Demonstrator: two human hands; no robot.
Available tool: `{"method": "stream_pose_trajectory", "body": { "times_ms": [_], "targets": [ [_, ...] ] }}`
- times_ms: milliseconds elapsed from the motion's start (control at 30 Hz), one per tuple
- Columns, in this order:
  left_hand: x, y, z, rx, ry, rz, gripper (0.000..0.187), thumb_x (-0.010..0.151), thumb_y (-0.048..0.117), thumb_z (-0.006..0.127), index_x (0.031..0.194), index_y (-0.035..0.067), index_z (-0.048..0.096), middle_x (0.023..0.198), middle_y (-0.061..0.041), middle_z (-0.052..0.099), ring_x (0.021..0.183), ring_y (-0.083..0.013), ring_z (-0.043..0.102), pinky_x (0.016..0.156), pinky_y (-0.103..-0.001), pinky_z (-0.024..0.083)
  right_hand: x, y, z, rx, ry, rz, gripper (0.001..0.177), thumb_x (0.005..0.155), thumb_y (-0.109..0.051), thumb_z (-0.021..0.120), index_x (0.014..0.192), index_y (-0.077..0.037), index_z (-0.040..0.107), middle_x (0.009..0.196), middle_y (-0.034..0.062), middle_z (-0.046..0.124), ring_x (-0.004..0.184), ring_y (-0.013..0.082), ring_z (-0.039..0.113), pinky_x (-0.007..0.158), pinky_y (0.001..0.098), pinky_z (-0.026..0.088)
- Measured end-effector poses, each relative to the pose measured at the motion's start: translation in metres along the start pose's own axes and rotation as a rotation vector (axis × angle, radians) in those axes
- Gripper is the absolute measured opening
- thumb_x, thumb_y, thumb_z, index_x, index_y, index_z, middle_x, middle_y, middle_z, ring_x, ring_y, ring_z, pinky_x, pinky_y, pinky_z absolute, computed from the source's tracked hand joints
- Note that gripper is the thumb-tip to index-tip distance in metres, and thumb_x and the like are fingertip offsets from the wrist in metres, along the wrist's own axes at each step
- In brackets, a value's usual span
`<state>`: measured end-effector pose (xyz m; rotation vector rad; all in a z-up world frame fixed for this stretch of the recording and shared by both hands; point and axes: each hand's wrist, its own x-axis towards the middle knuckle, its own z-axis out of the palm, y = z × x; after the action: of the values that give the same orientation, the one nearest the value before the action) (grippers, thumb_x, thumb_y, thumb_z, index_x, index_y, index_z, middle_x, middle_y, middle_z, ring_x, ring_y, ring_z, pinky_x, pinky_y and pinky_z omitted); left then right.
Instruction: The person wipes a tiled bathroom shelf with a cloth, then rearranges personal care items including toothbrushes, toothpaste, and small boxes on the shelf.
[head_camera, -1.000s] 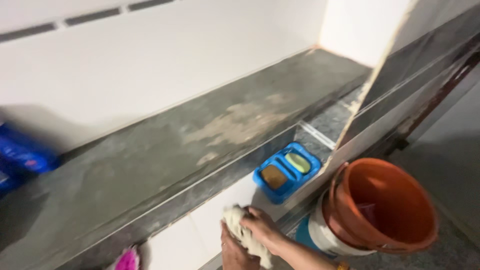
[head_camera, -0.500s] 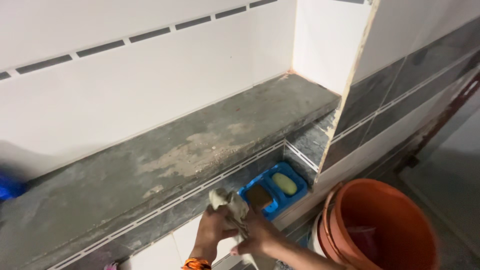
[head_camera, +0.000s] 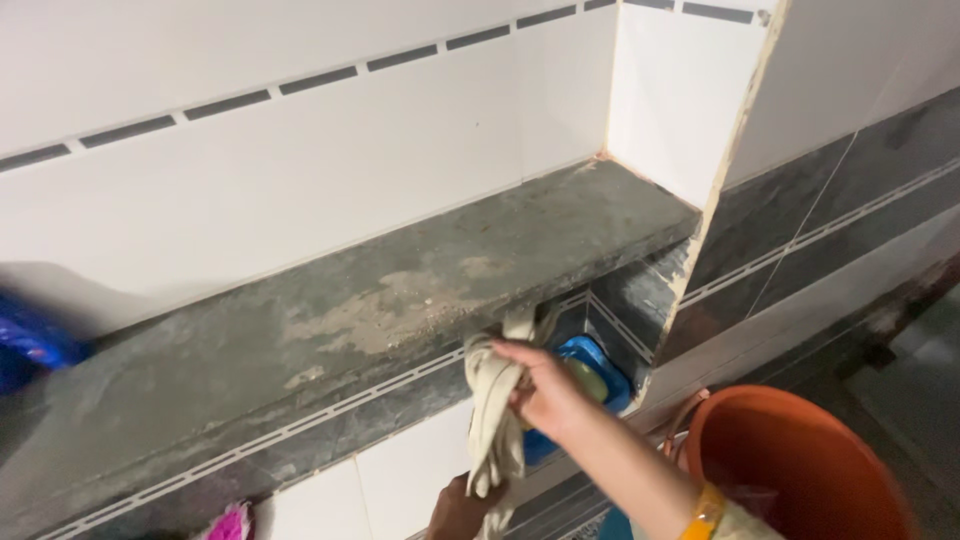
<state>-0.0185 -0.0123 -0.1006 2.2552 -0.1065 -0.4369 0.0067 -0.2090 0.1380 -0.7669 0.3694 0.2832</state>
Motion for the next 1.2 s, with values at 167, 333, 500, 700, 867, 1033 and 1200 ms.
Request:
{"method": "stream_pose_trajectory", "body": {
  "times_ms": [167, 333, 500, 700, 867, 1033, 1200],
  "targets": [
    [-0.010, 0.044, -0.052, -0.690, -0.285, -0.014, 0.034, 0.085, 0.033, 0.067, 0.102, 0.005, 0.075, 0.088, -0.011, 0.078, 0.080, -0.0273, 0.077, 0.065, -0.039, 0.060, -0.050, -0.046, -0.023, -1.364, 0.013, -0.173, 0.067, 0.089, -0.055, 0.073, 0.118, 0.005, 0.064, 0.101, 0.0159, 0.070, 0.092, 0.0263, 0.067, 0.080, 0.0369, 0.051],
    [-0.072, 0.221, -0.109, -0.539, -0.206, 0.289, 0.025, 0.087, 0.023, 0.067, 0.099, 0.003, 0.073, 0.081, -0.011, 0.076, 0.069, -0.0242, 0.074, 0.058, -0.034, 0.059, -0.120, -0.065, -0.041, -1.766, -0.301, -0.476, 0.089, 0.071, -0.048, 0.089, 0.135, 0.001, 0.052, 0.116, 0.0135, 0.068, 0.105, 0.0271, 0.070, 0.087, 0.0408, 0.056],
    [-0.159, 0.360, -0.134, -0.145, 0.217, 0.687, 0.041, 0.085, 0.044, 0.075, 0.097, 0.006, 0.073, 0.074, -0.019, 0.072, 0.068, -0.0359, 0.070, 0.067, -0.044, 0.056, -0.161, -0.096, -0.028, -1.453, 0.007, -0.373, 0.031, 0.079, -0.029, 0.080, 0.102, -0.008, 0.077, 0.098, 0.0109, 0.080, 0.090, 0.0199, 0.080, 0.083, 0.0358, 0.066],
    [-0.199, 0.418, -0.181, -0.090, 0.633, 1.268, 0.071, 0.077, 0.045, 0.085, 0.128, 0.003, 0.058, 0.126, -0.026, 0.060, 0.116, -0.0399, 0.060, 0.095, -0.045, 0.053, -0.202, -0.168, 0.037, -0.949, -0.038, -0.873, 0.036, 0.085, -0.012, 0.064, 0.120, -0.003, 0.066, 0.111, 0.0119, 0.072, 0.097, 0.0215, 0.073, 0.086, 0.0367, 0.064],
    [-0.187, 0.427, -0.223, -0.001, 0.678, 1.167, 0.113, 0.069, 0.036, 0.085, 0.153, -0.006, 0.022, 0.137, -0.031, 0.057, 0.120, -0.0465, 0.058, 0.094, -0.049, 0.053, -0.210, -0.211, 0.124, -0.597, -0.176, -0.944, 0.043, 0.086, -0.010, 0.067, 0.127, 0.001, 0.063, 0.118, 0.0121, 0.073, 0.110, 0.0215, 0.073, 0.095, 0.0349, 0.061],
    [-0.156, 0.424, -0.273, 0.160, 0.471, 0.513, 0.044, 0.088, 0.033, 0.071, 0.126, 0.012, 0.061, 0.091, -0.018, 0.077, 0.088, -0.0377, 0.074, 0.077, -0.048, 0.057, -0.204, -0.238, 0.176, -0.642, -0.187, -1.050, 0.043, 0.086, -0.014, 0.073, 0.124, 0.004, 0.067, 0.114, 0.0134, 0.075, 0.106, 0.0241, 0.073, 0.092, 0.0371, 0.060],
    [-0.117, 0.421, -0.314, -0.415, 0.268, 0.472, 0.039, 0.085, 0.021, 0.073, 0.118, 0.005, 0.060, 0.088, -0.017, 0.077, 0.083, -0.0317, 0.073, 0.069, -0.043, 0.058, -0.192, -0.254, 0.187, -1.407, 0.126, -1.398, 0.052, 0.080, -0.023, 0.082, 0.123, -0.003, 0.062, 0.117, 0.0121, 0.069, 0.107, 0.0243, 0.070, 0.095, 0.0362, 0.056]
  ]
}}
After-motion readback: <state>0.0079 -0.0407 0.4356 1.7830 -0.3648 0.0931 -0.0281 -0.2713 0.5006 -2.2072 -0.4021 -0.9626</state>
